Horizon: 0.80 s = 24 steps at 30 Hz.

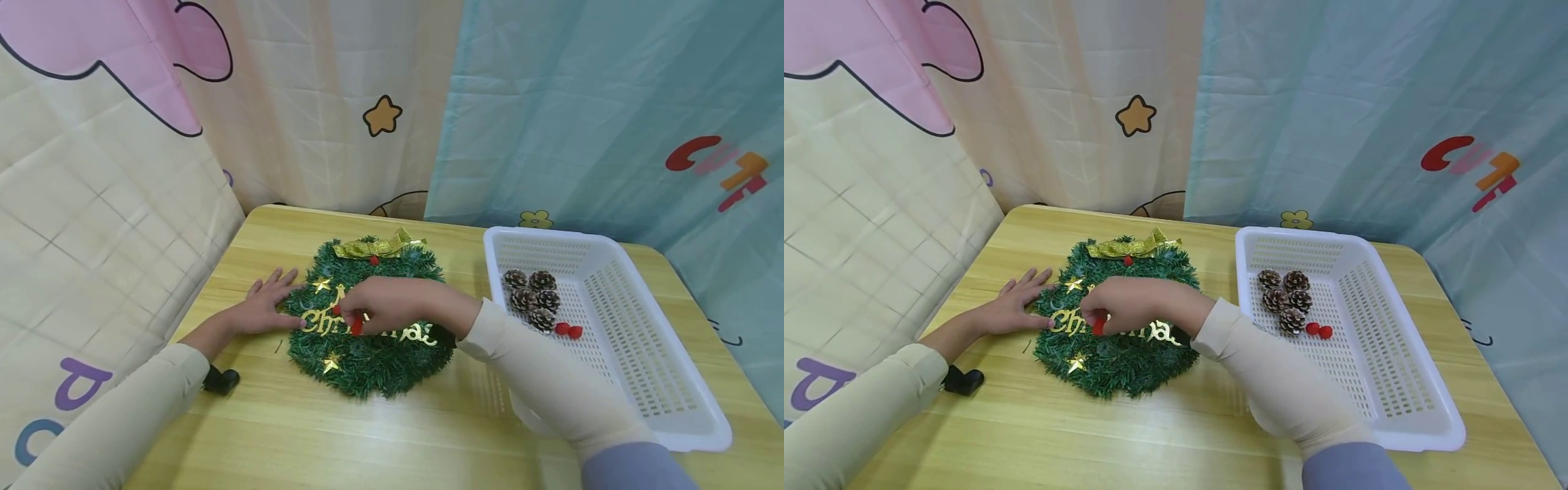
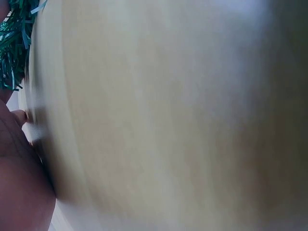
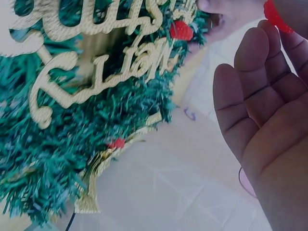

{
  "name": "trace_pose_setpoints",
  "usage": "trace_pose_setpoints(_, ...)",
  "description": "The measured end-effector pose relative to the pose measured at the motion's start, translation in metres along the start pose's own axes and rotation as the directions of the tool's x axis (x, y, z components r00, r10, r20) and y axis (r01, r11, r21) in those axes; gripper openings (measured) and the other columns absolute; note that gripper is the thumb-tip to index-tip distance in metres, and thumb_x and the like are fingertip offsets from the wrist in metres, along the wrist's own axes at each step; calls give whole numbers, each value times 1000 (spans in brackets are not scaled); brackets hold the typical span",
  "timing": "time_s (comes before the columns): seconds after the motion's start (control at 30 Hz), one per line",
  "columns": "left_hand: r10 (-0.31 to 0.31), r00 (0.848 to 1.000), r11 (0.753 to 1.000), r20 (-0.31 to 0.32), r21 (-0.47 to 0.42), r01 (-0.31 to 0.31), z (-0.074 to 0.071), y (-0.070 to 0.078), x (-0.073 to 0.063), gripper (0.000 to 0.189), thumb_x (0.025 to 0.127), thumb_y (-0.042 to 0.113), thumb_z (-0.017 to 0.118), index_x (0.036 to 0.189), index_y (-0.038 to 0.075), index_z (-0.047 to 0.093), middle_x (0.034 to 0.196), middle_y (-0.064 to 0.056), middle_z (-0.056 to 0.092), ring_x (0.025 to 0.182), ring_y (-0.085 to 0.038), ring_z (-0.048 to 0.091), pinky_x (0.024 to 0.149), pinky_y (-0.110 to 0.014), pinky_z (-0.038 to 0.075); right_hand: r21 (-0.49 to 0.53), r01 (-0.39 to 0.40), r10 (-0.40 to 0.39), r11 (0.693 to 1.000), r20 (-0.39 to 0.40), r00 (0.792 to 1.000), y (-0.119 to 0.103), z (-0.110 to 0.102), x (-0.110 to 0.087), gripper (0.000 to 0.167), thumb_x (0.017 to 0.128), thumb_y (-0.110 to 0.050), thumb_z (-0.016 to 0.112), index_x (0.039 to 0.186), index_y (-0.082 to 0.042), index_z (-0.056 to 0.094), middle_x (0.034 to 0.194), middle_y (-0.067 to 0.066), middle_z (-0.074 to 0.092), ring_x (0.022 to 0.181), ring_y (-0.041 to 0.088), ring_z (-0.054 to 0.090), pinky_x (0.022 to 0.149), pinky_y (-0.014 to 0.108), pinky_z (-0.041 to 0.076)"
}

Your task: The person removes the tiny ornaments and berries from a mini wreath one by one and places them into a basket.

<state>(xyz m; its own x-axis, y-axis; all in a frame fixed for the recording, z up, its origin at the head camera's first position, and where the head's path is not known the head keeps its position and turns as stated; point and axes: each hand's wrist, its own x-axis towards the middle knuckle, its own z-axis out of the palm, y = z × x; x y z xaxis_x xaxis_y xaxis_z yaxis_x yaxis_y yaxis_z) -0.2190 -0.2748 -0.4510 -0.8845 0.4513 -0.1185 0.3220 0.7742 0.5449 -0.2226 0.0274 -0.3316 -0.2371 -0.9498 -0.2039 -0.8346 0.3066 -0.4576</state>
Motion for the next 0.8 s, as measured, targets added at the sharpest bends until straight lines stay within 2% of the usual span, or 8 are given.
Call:
trace_pose_setpoints(0.27,-3,1000,1000,8,-5,3,0,-2,0,89,88,51,71,155,5,34,165,-19,4,148,-41,-12,112,-64,-11,-2,-18,18,1000,-45,999,3,-5,-24,15,91,-1,64,92,-16,62,86,-6,60,68,9,47,69,25,44)
trace_pose_setpoints(0.57,-1,1000,1000,9,-14,1,0,-2,0,89,88,51,71,155,6,34,165,-19,4,148,-42,-13,111,-65,-12,-68,26,-31,997,-84,996,0,-10,-43,12,92,-4,64,91,-16,63,86,-10,59,77,7,51,73,25,45)
trace_pose_setpoints(0.8,-3,1000,1000,7,-10,3,0,-1,-1,89,88,51,71,155,5,33,165,-19,4,148,-43,-12,111,-65,-11,-47,16,-21,999,-112,993,1,-12,-60,12,92,-3,65,93,-15,64,87,-8,58,78,10,52,71,25,45)
